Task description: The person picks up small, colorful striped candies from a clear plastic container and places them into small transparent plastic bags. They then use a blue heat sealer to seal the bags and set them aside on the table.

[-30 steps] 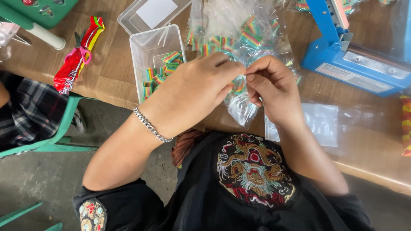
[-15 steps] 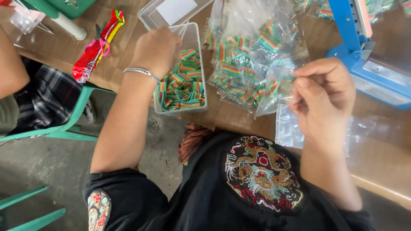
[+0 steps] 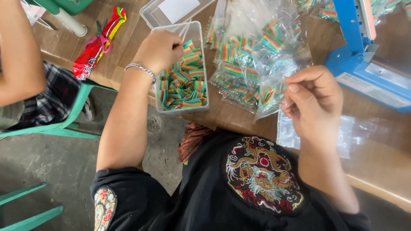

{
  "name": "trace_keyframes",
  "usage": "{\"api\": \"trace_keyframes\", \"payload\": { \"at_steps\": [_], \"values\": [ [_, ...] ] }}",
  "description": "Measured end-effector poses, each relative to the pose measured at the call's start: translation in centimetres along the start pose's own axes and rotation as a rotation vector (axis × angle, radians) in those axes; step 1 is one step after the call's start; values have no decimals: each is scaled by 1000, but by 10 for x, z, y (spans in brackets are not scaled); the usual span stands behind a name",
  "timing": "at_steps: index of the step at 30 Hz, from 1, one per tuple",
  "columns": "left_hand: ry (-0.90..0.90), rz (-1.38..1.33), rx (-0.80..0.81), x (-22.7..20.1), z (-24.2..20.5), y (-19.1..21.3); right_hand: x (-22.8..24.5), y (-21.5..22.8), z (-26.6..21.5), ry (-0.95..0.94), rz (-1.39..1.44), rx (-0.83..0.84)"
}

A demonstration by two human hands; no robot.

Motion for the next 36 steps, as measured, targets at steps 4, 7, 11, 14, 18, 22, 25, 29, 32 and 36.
{"api": "trace_keyframes", "payload": {
  "at_steps": [4,7,11,14,18,22,25,29,32,36],
  "values": [
    [-214,-310,-86,-19,-29,32,-3,0,1,-9,-11,14],
    [-284,-425,-107,-34,-50,45,-2,-3,0,-23,-22,14],
    [-363,-264,-310,-31,-50,35,-4,-5,-1,-12,-40,20],
    [-459,-349,-333,-62,-70,45,-3,-8,-2,6,-88,17],
    [-670,-431,-297,-123,-109,63,2,-18,-6,14,-119,47],
    [-789,-292,-263,-159,-125,67,8,-24,-8,7,-124,89],
    [-722,-103,-264,-172,-119,56,10,-23,-8,33,-144,96],
    [-658,16,-317,-180,-110,51,9,-21,-7,29,-142,89],
    [-647,65,-364,-175,-109,56,10,-22,-5,60,-148,79],
    [-637,-14,-380,-171,-97,56,9,-25,-4,25,-131,70]
  ]
}}
Point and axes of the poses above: each hand's wrist, its own z-axis towards the middle knuckle, its own y-axis out of the back of the hand, x = y × z, the point moved 1 cm from there along z, towards the middle knuckle, and after that the axes turned 1 degree about z, right-handed, at the moved point
